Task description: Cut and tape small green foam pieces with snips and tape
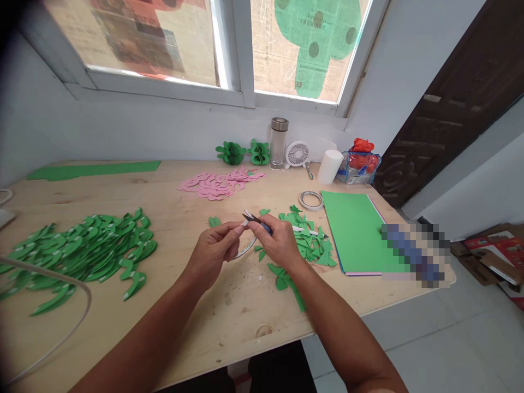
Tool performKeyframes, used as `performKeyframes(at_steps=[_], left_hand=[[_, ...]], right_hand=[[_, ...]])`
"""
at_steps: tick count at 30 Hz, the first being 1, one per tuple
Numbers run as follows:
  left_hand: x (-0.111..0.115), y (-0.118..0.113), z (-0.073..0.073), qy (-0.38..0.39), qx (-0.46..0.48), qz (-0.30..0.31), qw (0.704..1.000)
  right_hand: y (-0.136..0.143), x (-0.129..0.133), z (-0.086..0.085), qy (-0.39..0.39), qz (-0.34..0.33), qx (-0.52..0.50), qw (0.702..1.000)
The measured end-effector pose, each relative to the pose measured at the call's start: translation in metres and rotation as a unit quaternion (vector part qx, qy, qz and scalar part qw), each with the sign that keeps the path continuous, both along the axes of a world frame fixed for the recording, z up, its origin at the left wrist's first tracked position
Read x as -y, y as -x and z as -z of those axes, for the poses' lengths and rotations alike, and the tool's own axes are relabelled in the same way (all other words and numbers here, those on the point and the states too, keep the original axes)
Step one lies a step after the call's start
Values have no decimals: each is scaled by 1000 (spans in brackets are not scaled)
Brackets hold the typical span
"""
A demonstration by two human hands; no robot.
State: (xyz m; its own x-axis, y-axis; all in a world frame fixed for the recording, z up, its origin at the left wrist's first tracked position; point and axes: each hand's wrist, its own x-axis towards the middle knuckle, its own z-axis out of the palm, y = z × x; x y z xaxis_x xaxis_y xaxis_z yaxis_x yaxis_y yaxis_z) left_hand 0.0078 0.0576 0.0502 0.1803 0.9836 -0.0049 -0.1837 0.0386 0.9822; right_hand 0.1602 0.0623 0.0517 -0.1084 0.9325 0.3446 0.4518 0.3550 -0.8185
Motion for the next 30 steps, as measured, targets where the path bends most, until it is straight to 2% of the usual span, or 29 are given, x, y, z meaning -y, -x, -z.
performKeyframes(at_steps=[13, 30], left_hand=[[-1, 1, -1, 8, 1, -4, 1000], [-2, 1, 2, -4, 7, -3, 1000]], right_hand=[[-1, -2, 1, 6, 21, 12, 1000], [2, 1, 1, 14, -7, 5, 1000]])
